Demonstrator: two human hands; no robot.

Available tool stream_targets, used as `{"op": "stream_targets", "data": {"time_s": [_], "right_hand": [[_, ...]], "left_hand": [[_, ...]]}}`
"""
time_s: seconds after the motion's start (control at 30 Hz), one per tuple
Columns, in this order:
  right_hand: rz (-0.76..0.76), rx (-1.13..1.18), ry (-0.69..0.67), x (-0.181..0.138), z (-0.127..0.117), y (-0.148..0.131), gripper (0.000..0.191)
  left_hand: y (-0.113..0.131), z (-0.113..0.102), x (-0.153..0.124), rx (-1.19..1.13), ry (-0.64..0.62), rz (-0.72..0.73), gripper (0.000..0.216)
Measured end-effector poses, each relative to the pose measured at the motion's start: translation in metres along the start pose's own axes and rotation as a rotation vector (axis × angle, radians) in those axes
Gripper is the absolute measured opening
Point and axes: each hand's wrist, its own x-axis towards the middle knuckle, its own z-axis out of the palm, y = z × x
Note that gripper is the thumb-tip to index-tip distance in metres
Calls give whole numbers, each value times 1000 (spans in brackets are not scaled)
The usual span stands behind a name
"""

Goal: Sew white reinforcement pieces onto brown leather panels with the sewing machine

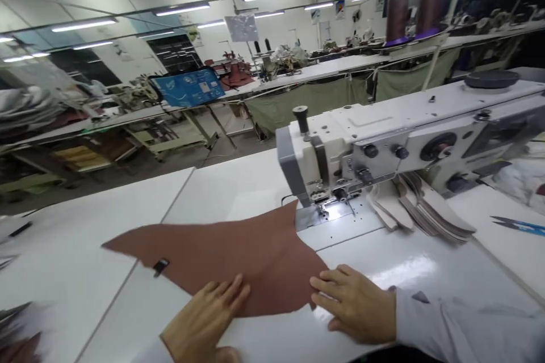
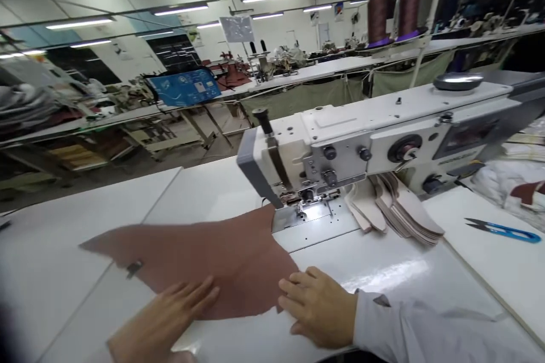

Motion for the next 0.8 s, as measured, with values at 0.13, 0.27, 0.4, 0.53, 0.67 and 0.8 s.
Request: {"op": "stream_targets", "data": {"time_s": [0.13,0.27,0.4,0.53,0.67,0.8], "right_hand": [[-27,-7,94,2,11,-3,38],[-20,-79,133,-2,24,-5,19],[-62,-91,184,-18,24,1,17],[-149,-65,282,-45,8,10,19],[9,11,372,-73,-18,18,22],[240,11,599,-96,-46,35,22]], "left_hand": [[74,-39,129,-193,101,147,39],[144,-34,258,-339,187,172,57],[151,-11,329,-391,59,112,49],[124,-5,347,-558,-26,196,37],[116,-8,342,-600,-8,242,14],[130,-9,326,-412,78,241,13]]}}
